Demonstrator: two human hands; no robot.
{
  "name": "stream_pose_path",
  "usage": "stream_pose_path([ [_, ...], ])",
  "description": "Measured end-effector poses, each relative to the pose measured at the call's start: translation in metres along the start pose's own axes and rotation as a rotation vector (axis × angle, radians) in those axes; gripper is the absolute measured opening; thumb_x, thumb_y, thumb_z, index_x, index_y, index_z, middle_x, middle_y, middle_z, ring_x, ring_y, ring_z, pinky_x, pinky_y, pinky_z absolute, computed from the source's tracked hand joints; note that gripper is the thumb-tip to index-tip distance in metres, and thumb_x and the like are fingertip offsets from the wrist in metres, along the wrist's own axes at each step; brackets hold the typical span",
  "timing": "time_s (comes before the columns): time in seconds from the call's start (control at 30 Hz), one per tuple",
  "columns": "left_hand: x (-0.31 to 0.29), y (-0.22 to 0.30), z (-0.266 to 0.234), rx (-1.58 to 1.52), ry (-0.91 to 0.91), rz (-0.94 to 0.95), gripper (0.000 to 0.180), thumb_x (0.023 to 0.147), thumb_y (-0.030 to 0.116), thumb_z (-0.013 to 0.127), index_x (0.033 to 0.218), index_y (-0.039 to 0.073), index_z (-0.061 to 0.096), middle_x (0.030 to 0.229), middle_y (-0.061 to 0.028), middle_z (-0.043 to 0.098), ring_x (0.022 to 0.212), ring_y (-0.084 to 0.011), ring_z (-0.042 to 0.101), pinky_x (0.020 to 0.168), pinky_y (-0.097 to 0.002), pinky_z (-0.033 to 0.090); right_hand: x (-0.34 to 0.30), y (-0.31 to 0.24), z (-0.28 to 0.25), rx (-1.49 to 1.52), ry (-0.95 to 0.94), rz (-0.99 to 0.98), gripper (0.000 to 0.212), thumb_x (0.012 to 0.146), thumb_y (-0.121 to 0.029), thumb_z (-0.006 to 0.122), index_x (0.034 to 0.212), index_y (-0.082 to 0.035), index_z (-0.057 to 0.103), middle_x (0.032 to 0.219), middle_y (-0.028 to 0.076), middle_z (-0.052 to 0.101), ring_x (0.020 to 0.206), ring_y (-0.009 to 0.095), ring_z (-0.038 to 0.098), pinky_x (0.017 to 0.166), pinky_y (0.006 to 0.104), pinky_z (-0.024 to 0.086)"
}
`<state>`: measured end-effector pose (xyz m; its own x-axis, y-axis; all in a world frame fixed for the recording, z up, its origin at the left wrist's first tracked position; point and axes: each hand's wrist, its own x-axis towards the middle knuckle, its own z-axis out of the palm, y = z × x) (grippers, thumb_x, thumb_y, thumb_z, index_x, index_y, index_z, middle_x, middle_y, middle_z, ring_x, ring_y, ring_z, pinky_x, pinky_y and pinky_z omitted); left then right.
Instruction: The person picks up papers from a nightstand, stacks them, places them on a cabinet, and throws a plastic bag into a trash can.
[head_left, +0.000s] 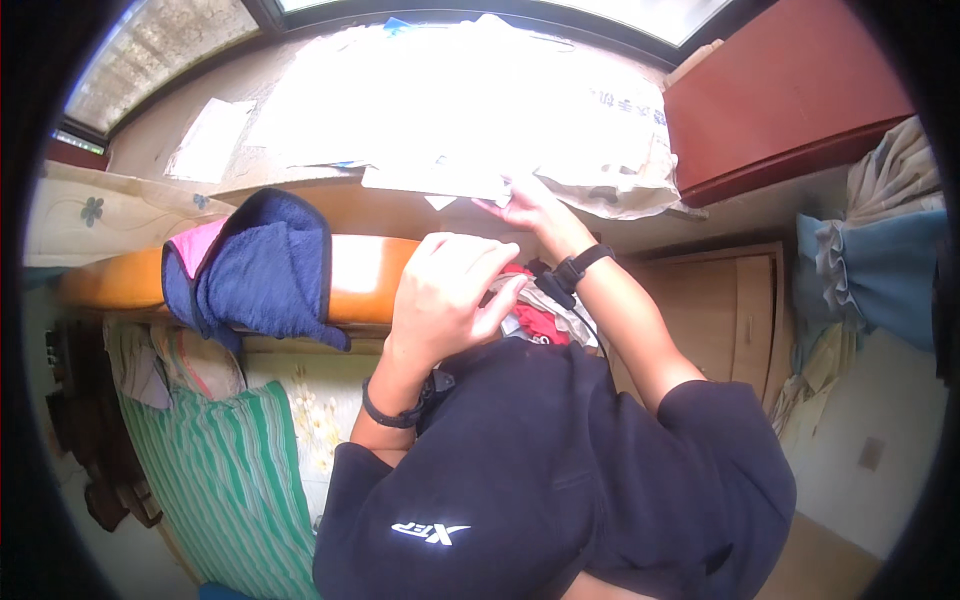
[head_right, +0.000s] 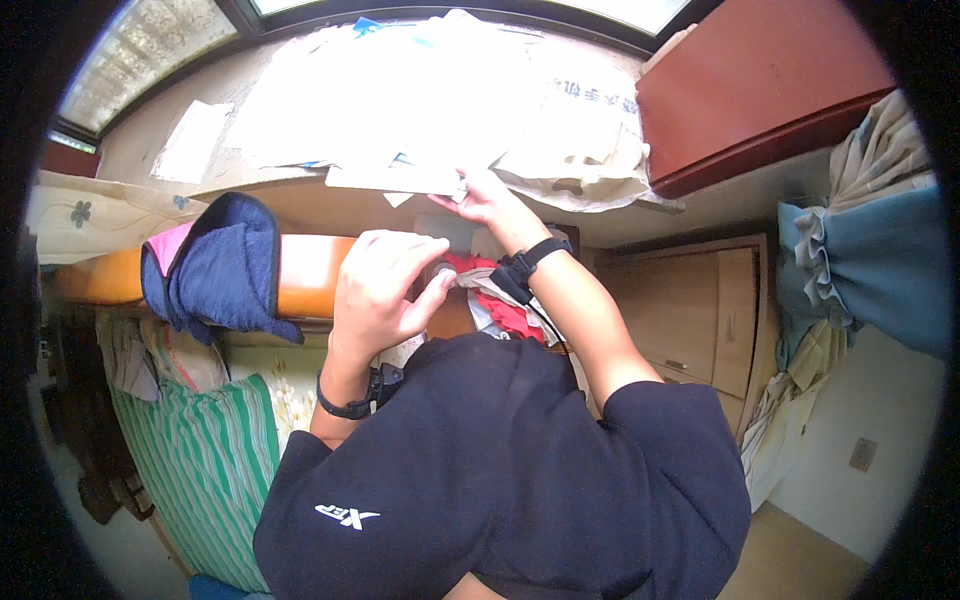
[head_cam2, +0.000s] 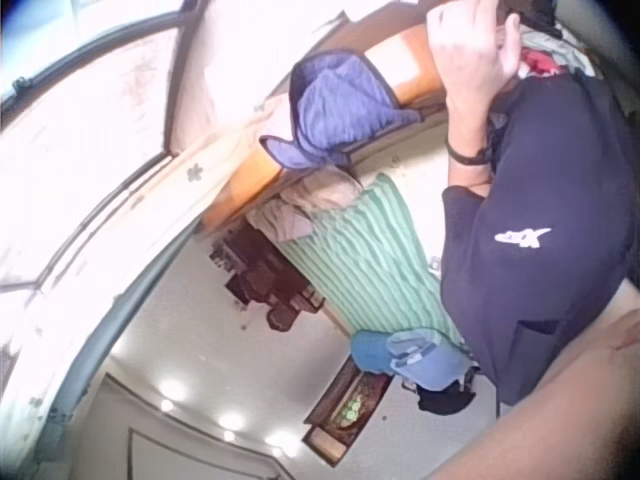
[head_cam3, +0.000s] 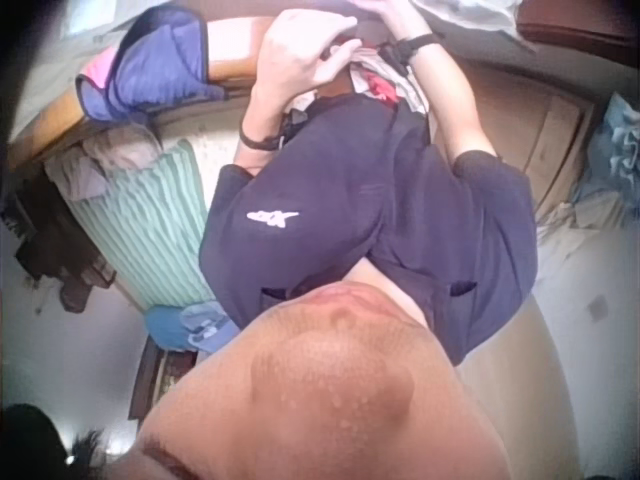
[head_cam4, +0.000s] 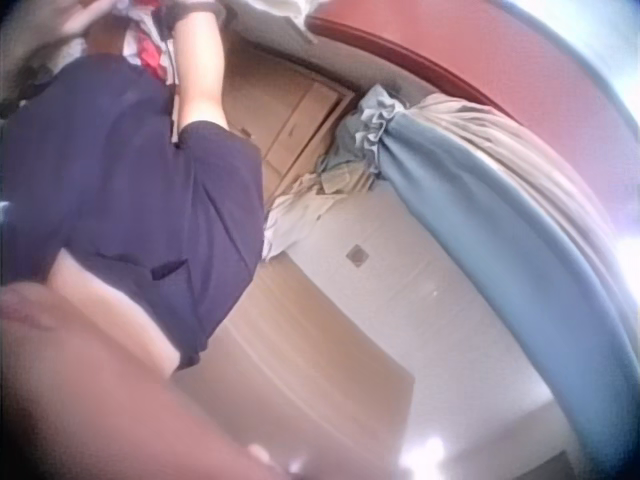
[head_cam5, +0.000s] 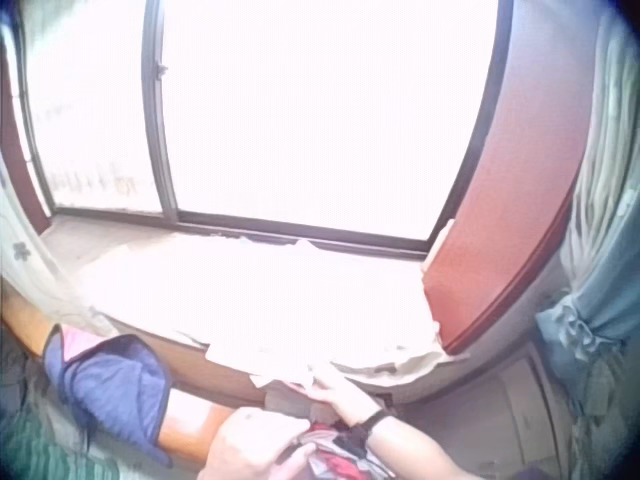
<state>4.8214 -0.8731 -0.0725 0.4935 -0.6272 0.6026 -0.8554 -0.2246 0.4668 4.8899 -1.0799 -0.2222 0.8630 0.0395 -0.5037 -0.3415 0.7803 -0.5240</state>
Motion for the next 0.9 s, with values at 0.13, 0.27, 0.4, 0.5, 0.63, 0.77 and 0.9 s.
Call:
stream_pose_path([
  [0.13, 0.000, -0.001, 0.003, 0.008, -0.003, 0.016, 0.025, 0.072, 0.017, 0.071, 0.094, 0.005, 0.066, 0.085, -0.0088, 0.065, 0.076, -0.0239, 0.060, 0.074, -0.0349, 0.046, 0.015, 0.010, -0.003, -0.132, 0.012, -0.097, 0.023, 0.095, -0.016, 0.042, 0.111, -0.003, 0.053, 0.103, 0.012, 0.060, 0.089, 0.024, 0.062, 0.072, 0.0360, 0.057],
  [0.27, 0.001, 0.000, 0.004, 0.005, 0.006, 0.027, 0.023, 0.072, 0.016, 0.071, 0.091, 0.005, 0.065, 0.084, -0.0086, 0.064, 0.075, -0.0239, 0.060, 0.073, -0.0345, 0.046, 0.018, 0.006, -0.003, -0.213, -0.023, -0.208, 0.020, 0.093, -0.012, 0.043, 0.105, -0.001, 0.055, 0.091, 0.011, 0.063, 0.076, 0.022, 0.064, 0.064, 0.0307, 0.057],
  [0.4, -0.003, -0.001, 0.002, 0.004, 0.021, 0.017, 0.022, 0.071, 0.015, 0.071, 0.089, 0.005, 0.065, 0.083, -0.0080, 0.064, 0.074, -0.0237, 0.060, 0.072, -0.0343, 0.046, -0.011, -0.002, 0.025, -0.224, -0.091, -0.213, 0.022, 0.092, -0.011, 0.043, 0.104, 0.003, 0.056, 0.090, 0.011, 0.063, 0.074, 0.023, 0.063, 0.062, 0.0297, 0.056],
  [0.5, -0.001, 0.002, 0.003, 0.019, 0.037, 0.033, 0.020, 0.071, 0.015, 0.071, 0.088, 0.005, 0.065, 0.082, -0.0076, 0.065, 0.073, -0.0237, 0.060, 0.072, -0.0342, 0.046, -0.014, 0.001, 0.034, -0.167, 0.029, -0.189, 0.024, 0.092, -0.011, 0.042, 0.105, 0.004, 0.055, 0.093, 0.012, 0.063, 0.077, 0.024, 0.064, 0.064, 0.0316, 0.055],
  [0.63, -0.001, 0.002, 0.002, 0.034, 0.034, 0.039, 0.020, 0.071, 0.014, 0.071, 0.088, 0.005, 0.064, 0.082, -0.0075, 0.064, 0.073, -0.0237, 0.060, 0.071, -0.0341, 0.046, 0.006, 0.010, 0.012, -0.051, -0.032, -0.150, 0.025, 0.094, -0.012, 0.040, 0.108, 0.003, 0.056, 0.097, 0.013, 0.063, 0.085, 0.023, 0.064, 0.076, 0.0354, 0.055],
  [0.77, -0.002, 0.001, 0.004, 0.042, 0.039, 0.042, 0.021, 0.071, 0.014, 0.071, 0.088, 0.005, 0.064, 0.082, -0.0074, 0.064, 0.073, -0.0230, 0.060, 0.071, -0.0338, 0.046, 0.014, 0.010, 0.025, 0.051, 0.012, -0.181, 0.022, 0.093, -0.009, 0.043, 0.105, 0.003, 0.056, 0.095, 0.013, 0.063, 0.084, 0.023, 0.064, 0.072, 0.0355, 0.056],
  [0.9, -0.002, 0.002, 0.007, 0.061, 0.038, 0.053, 0.020, 0.071, 0.013, 0.071, 0.088, 0.004, 0.064, 0.081, -0.0071, 0.064, 0.073, -0.0224, 0.060, 0.071, -0.0335, 0.046, 0.026, 0.006, 0.030, -0.036, 0.164, -0.142, 0.019, 0.090, -0.005, 0.045, 0.102, 0.005, 0.056, 0.094, 0.017, 0.061, 0.083, 0.027, 0.063, 0.066, 0.0400, 0.057],
])
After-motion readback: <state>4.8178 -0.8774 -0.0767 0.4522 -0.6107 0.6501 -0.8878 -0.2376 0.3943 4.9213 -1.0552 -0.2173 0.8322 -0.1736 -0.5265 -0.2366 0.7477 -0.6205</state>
